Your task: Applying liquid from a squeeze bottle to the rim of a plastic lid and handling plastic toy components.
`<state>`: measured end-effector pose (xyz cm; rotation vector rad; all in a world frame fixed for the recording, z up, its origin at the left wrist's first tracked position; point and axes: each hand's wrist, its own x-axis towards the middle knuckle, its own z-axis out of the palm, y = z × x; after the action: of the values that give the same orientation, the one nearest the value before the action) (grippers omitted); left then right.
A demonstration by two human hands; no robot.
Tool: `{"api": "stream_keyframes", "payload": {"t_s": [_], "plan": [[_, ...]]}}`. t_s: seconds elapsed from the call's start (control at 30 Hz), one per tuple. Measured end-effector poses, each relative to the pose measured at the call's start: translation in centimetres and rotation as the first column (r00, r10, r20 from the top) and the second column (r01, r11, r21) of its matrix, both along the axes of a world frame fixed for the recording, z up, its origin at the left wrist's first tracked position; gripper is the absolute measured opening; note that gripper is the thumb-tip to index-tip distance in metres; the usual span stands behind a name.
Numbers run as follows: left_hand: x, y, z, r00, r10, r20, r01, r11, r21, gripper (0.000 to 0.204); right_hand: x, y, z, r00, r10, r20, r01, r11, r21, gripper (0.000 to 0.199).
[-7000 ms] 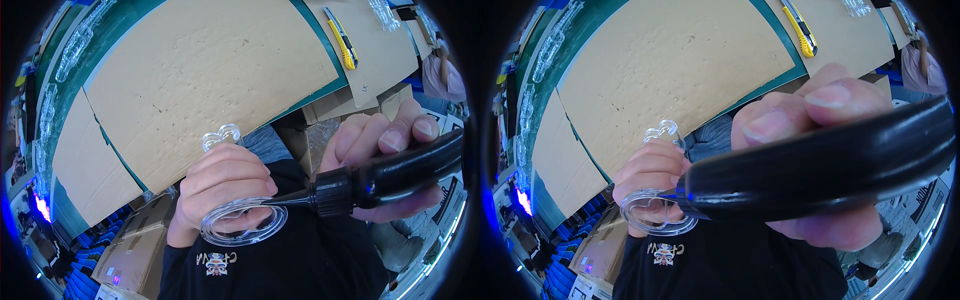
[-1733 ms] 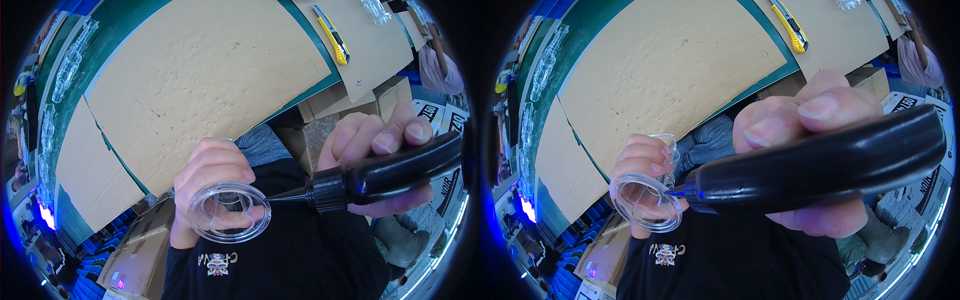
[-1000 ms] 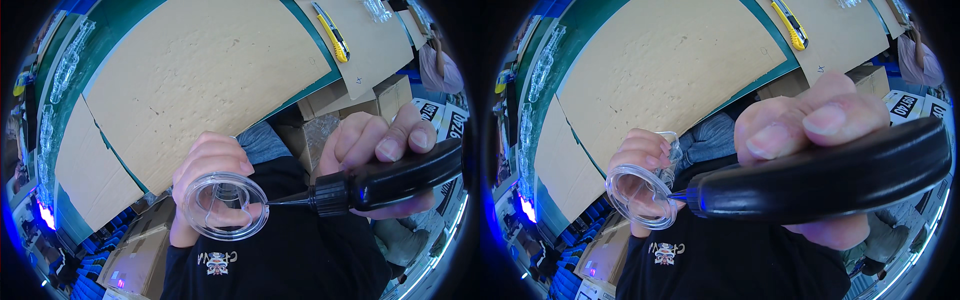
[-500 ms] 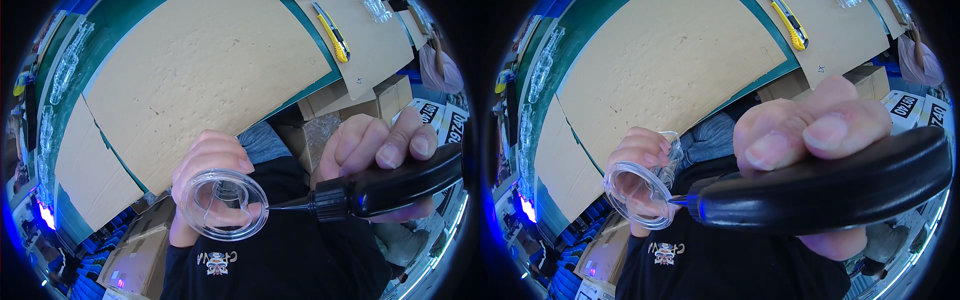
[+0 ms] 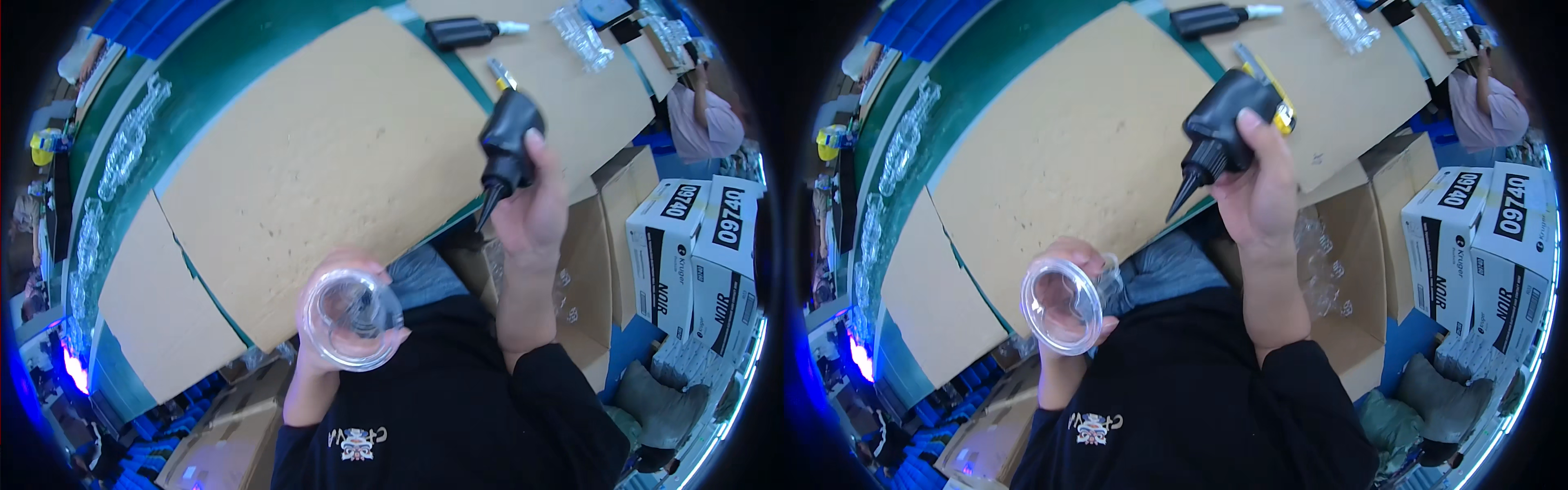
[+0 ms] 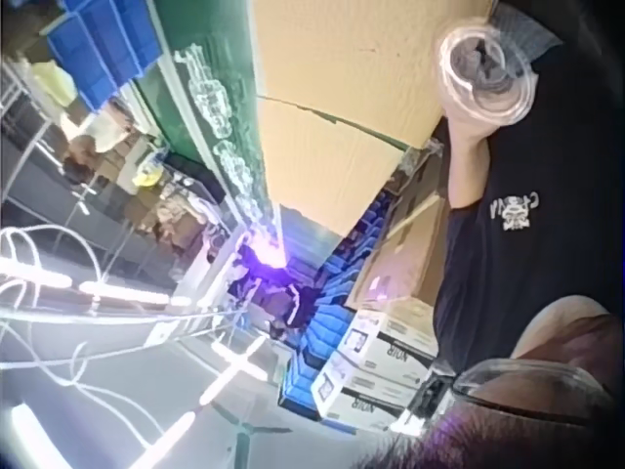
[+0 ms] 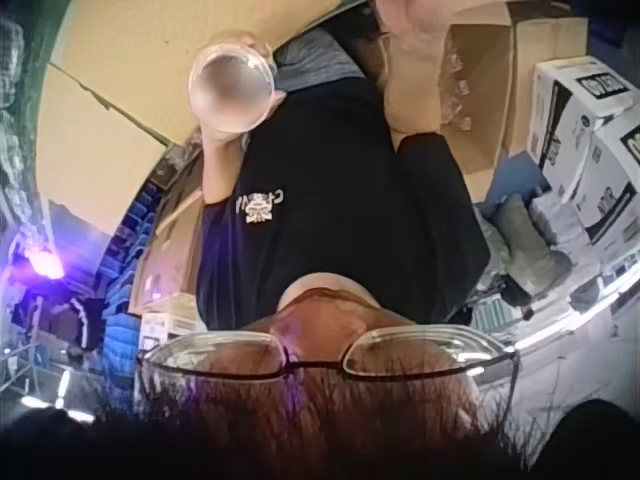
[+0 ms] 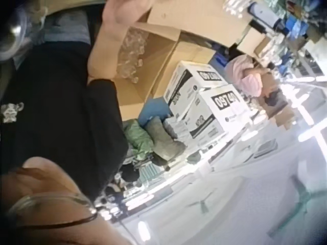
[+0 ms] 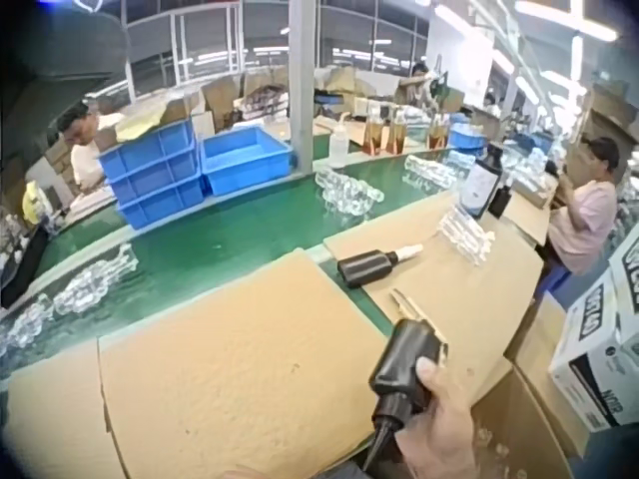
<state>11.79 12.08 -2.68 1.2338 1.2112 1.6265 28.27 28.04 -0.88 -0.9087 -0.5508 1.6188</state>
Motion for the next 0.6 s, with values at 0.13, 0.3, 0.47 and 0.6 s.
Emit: {"api": "stream_keyframes", "payload": {"t_s": [0.13, 0.3, 0.47, 0.6], "plan": [[-0.4, -0.5, -1.5, 1.0, -0.012, 0.029, 0.012, 1.0, -0.024, 0.063, 1.1, 3.7, -3.8, 0.986, 0.163, -0.022, -0.163, 0.986, 0.026, 0.04], [-1.0, -0.2, -1.3, 0.996, -0.019, 0.084, 0.021, 0.999, -0.031, 0.064, 1.1, 9.9, -6.9, 0.896, 0.283, -0.343, -0.328, 0.941, -0.081, 0.029], [-1.8, -0.1, -1.6, 0.993, -0.002, 0.118, 0.013, 0.996, -0.085, 0.064, 0.5, 12.7, -8.7, 0.927, 0.077, -0.367, -0.2, 0.929, -0.311, 0.029], [-3.0, 0.8, -1.2, 0.995, -0.009, 0.1, 0.022, 0.991, -0.128, 0.065, 1.0, 12.3, -8.3, 0.926, 0.05, -0.375, -0.176, 0.934, -0.31, 0.033]]}}
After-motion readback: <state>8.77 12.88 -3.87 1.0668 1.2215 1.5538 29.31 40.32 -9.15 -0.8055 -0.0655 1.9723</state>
